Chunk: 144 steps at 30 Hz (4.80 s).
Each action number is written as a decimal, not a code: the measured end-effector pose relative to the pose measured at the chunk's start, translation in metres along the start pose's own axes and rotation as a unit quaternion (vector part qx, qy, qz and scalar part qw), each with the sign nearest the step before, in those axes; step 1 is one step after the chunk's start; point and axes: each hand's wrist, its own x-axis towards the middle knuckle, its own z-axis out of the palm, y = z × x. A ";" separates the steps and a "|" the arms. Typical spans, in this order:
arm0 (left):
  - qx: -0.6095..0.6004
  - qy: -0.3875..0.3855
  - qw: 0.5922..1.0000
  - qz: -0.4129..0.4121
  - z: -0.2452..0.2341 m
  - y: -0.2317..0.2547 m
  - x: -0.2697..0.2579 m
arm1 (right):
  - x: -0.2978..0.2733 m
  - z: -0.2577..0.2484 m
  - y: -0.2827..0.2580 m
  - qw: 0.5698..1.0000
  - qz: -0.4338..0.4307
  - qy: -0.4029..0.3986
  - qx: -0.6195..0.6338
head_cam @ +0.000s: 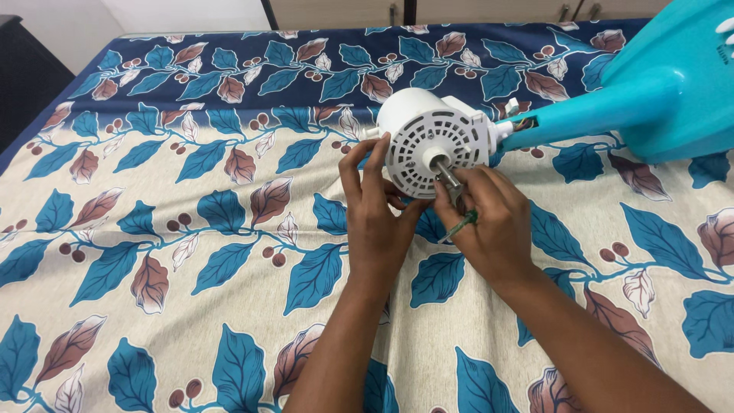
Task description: The person uses a screwdriver to repeatedly probe and adjust the central hub of a white fan motor casing. The hands hold the motor steady while the tool is inserted into the center opening, with no visible disassembly or reassembly shown.
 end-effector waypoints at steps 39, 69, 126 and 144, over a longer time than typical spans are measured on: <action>0.020 -0.008 1.000 -0.007 0.000 0.000 0.001 | -0.043 -0.046 0.000 0.981 0.138 -0.072 0.115; 0.016 -0.009 1.000 -0.019 0.000 0.002 0.001 | -0.038 -0.045 -0.009 0.973 0.162 -0.077 0.146; 0.038 -0.012 0.999 -0.008 -0.001 -0.002 -0.001 | 0.011 -0.063 -0.050 0.993 -0.018 -0.093 -0.073; 0.035 -0.011 0.999 -0.005 0.000 -0.001 -0.001 | -0.001 -0.050 -0.036 0.991 -0.005 -0.089 -0.104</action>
